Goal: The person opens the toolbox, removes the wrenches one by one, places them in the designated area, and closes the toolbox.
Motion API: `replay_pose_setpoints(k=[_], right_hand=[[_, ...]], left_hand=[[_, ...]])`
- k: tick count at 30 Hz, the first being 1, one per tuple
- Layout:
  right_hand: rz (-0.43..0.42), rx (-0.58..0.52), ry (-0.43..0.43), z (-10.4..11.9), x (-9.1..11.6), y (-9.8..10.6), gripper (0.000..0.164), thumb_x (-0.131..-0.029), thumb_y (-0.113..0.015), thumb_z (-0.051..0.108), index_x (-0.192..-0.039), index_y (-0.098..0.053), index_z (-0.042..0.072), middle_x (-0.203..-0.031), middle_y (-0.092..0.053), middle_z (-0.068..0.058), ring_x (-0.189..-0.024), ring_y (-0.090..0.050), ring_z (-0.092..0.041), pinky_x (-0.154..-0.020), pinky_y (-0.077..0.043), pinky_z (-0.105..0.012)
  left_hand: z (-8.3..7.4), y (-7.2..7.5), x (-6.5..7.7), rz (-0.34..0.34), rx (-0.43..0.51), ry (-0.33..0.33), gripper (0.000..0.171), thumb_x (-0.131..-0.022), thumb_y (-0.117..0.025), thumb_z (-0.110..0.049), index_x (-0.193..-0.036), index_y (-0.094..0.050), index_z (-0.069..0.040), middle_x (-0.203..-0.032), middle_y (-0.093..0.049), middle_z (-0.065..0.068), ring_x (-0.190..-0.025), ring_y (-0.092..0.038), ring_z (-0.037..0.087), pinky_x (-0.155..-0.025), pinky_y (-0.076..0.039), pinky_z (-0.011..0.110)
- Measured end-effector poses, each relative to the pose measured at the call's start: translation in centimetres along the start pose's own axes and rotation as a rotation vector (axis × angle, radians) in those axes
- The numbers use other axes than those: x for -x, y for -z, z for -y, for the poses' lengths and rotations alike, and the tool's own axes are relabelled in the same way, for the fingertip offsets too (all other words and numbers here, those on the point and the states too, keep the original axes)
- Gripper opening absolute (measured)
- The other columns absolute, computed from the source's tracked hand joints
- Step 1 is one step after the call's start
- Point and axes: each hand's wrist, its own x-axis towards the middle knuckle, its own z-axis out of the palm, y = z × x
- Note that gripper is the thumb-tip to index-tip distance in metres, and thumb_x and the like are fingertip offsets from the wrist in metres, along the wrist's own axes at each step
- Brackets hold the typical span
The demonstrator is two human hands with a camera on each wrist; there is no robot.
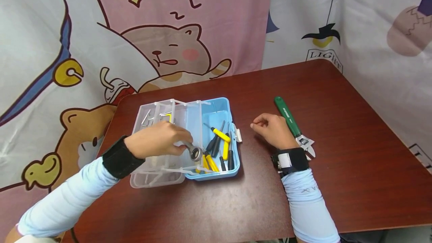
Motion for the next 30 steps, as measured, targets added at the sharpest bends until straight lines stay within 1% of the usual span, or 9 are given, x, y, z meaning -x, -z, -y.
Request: replay_pose_setpoints(k=[1, 5, 8, 10, 13, 17, 22, 26, 30], right_hand=[[0.0, -0.001, 0.0, 0.0, 0.0, 0.0, 0.024, -0.096, -0.076, 0.028, -0.105, -0.075, 0.005, -0.085, -0.07, -0.006, -0.073, -0.058, -0.023, -0.064, -0.049, -0.035], [-0.005, 0.002, -0.001, -0.1, 0.0, -0.2, 0.024, -0.096, -0.076, 0.028, -0.104, -0.075, 0.006, -0.085, -0.07, -0.006, -0.073, -0.058, -0.023, -0.063, -0.05, -0.034], [-0.007, 0.001, 0.008, -0.1, 0.0, -0.1, 0.023, -0.096, -0.076, 0.028, -0.104, -0.075, 0.006, -0.085, -0.07, -0.006, -0.073, -0.059, -0.023, -0.064, -0.049, -0.034], [-0.008, -0.001, 0.012, -0.1, 0.0, 0.0, 0.022, -0.096, -0.076, 0.027, -0.103, -0.076, 0.006, -0.085, -0.07, -0.006, -0.074, -0.059, -0.023, -0.065, -0.049, -0.034], [-0.007, -0.004, 0.018, -0.1, 0.0, 0.1, 0.023, -0.096, -0.076, 0.027, -0.103, -0.076, 0.006, -0.085, -0.07, -0.005, -0.074, -0.059, -0.022, -0.065, -0.049, -0.035], [-0.009, -0.004, 0.017, 0.0, 0.1, 0.2, 0.023, -0.096, -0.076, 0.027, -0.103, -0.076, 0.006, -0.084, -0.07, -0.005, -0.074, -0.059, -0.023, -0.065, -0.049, -0.035], [-0.014, -0.004, 0.015, -0.1, 0.1, 0.2, 0.021, -0.096, -0.076, 0.026, -0.103, -0.076, 0.005, -0.085, -0.071, -0.006, -0.074, -0.059, -0.024, -0.065, -0.049, -0.036], [-0.016, -0.005, 0.02, 0.0, 0.1, 0.2, 0.023, -0.096, -0.076, 0.026, -0.103, -0.076, 0.005, -0.085, -0.071, -0.006, -0.074, -0.059, -0.023, -0.065, -0.049, -0.035], [-0.014, -0.003, 0.021, 0.0, 0.1, 0.2, 0.022, -0.096, -0.076, 0.026, -0.103, -0.076, 0.005, -0.085, -0.071, -0.006, -0.074, -0.059, -0.023, -0.065, -0.049, -0.035]], left_hand=[[0.0, 0.1, 0.1, -0.023, 0.014, -0.003, 0.015, -0.085, -0.082, -0.004, -0.099, -0.079, -0.007, -0.09, -0.078, 0.0, -0.073, -0.071, 0.01, -0.071, -0.058, 0.02], [-0.1, 0.3, 0.6, -0.107, 0.039, -0.019, 0.015, -0.084, -0.08, -0.002, -0.097, -0.077, -0.007, -0.086, -0.076, -0.002, -0.066, -0.064, 0.006, -0.062, -0.053, 0.016], [-0.2, 0.2, 0.9, -0.141, 0.051, -0.028, 0.017, -0.083, -0.078, -0.001, -0.098, -0.076, -0.007, -0.085, -0.074, -0.003, -0.063, -0.059, 0.003, -0.056, -0.048, 0.014], [-0.1, 0.2, 1.0, -0.158, 0.054, -0.037, 0.017, -0.082, -0.077, 0.0, -0.097, -0.076, -0.007, -0.084, -0.073, -0.004, -0.062, -0.057, 0.002, -0.054, -0.046, 0.014], [-0.1, 0.3, 1.1, -0.179, 0.08, -0.05, 0.018, -0.082, -0.076, 0.002, -0.098, -0.075, -0.006, -0.085, -0.074, -0.003, -0.065, -0.061, 0.002, -0.059, -0.051, 0.015], [-0.1, 0.7, 1.2, -0.209, 0.113, -0.069, 0.02, -0.082, -0.075, 0.004, -0.099, -0.075, -0.005, -0.088, -0.075, -0.001, -0.071, -0.067, 0.005, -0.064, -0.057, 0.018], [-0.4, 1.2, 1.2, -0.243, 0.121, -0.086, 0.019, -0.083, -0.076, 0.003, -0.1, -0.076, -0.005, -0.089, -0.076, -0.001, -0.069, -0.065, 0.006, -0.063, -0.054, 0.016], [-0.5, 1.5, 1.4, -0.278, 0.127, -0.072, 0.019, -0.082, -0.077, 0.003, -0.099, -0.076, -0.005, -0.089, -0.076, -0.002, -0.07, -0.064, 0.004, -0.064, -0.055, 0.015], [-0.6, 1.7, 1.8, -0.324, 0.131, -0.04, 0.021, -0.08, -0.08, 0.003, -0.099, -0.076, -0.004, -0.088, -0.075, -0.001, -0.068, -0.065, 0.007, -0.064, -0.057, 0.017]])
